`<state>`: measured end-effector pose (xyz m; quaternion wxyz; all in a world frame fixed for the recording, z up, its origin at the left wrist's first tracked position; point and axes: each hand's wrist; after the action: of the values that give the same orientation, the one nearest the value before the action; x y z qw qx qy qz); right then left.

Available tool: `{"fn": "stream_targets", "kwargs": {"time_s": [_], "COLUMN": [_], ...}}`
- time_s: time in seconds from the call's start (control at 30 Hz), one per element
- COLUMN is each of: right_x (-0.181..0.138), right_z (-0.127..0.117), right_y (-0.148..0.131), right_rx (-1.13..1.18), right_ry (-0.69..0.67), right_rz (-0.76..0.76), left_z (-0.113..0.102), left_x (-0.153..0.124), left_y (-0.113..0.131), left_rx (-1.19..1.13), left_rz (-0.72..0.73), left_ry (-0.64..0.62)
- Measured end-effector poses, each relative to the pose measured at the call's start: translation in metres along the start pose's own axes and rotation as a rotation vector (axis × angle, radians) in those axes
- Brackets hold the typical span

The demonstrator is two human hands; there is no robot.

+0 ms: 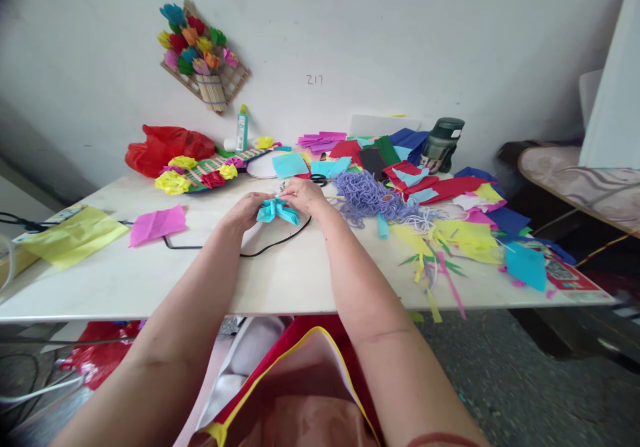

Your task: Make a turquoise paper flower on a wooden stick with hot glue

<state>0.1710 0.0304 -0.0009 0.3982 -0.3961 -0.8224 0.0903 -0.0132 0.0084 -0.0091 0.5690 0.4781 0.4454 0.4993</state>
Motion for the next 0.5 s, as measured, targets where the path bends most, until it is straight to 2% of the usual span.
{"fn": "stream_targets", "kwargs": {"time_s": [0.3,0.5], "right_x": [0.000,0.000], "right_z": [-0.004,-0.008], "right_y": [-0.006,-0.015], "right_rx": [-0.164,-0.261], "right_ry": [-0.031,-0.059], "right_rz": [-0.077,-0.106], "left_z": [-0.003,-0.003], "left_x": [0.002,0.001], "left_y": [-0.002,-0.002], "left_rx": [0.030,0.008], "left_rz": [0.008,-0.008], "left_ry": [-0.065,-0.050]}}
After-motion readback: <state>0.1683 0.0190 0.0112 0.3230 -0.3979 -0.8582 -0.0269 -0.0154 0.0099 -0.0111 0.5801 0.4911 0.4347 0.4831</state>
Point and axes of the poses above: each hand's wrist, its own x-axis towards the middle knuckle, its own z-axis out of the palm, y = z × x, and after that the axes turned 6 degrees about y, right-handed
